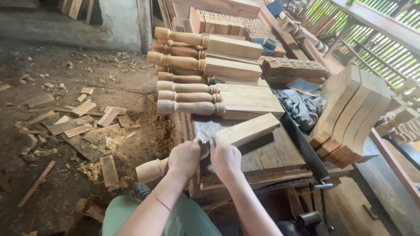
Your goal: Sanding carved wooden furniture legs by hand using a piece of sandpaper.
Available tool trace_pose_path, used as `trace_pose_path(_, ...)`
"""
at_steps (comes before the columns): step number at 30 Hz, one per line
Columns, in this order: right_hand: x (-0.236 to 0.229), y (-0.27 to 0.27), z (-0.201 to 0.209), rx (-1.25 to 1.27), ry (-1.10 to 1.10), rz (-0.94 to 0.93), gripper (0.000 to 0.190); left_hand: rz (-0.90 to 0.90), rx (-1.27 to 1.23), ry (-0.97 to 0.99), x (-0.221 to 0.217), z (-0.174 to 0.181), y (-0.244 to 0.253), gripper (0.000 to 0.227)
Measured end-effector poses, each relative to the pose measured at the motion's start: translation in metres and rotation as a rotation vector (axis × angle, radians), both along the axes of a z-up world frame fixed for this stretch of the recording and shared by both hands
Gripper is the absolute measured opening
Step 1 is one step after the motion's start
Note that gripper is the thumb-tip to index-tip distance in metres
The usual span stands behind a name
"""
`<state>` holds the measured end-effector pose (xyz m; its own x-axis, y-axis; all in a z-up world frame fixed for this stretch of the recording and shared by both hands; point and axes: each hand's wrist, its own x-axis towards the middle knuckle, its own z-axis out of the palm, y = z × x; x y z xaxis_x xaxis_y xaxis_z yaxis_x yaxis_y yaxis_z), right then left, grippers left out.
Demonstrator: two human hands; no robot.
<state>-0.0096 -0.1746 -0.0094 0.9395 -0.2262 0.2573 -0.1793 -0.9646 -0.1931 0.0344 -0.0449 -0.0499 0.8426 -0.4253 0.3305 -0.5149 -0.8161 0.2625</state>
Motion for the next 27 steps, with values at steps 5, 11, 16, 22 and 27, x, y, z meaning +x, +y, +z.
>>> trace_pose_path(5, -0.005, 0.007, 0.006, 0.086, -0.044, -0.048, 0.052, 0.0, -0.028, -0.027, -0.003, 0.006, 0.001, 0.016)
trace_pose_path(11, -0.005, -0.003, -0.027, 0.047, -0.183, 0.009, 0.034, -0.015, -0.01, -0.079, -0.007, 0.017, 0.002, 0.018)
trace_pose_path(16, -0.011, -0.011, -0.057, -0.182, -0.581, -0.001, 0.023, -0.046, -0.055, -0.022, -0.007, 0.016, 0.001, 0.015)
trace_pose_path(22, 0.018, 0.004, -0.021, -0.069, -0.097, -0.052, 0.039, -0.032, -0.028, 0.001, 0.004, -0.007, 0.003, 0.016)
trace_pose_path(27, -0.017, 0.012, 0.013, 0.062, -0.047, -0.1, 0.057, -0.036, -0.044, 0.028, -0.006, 0.017, 0.004, 0.015)
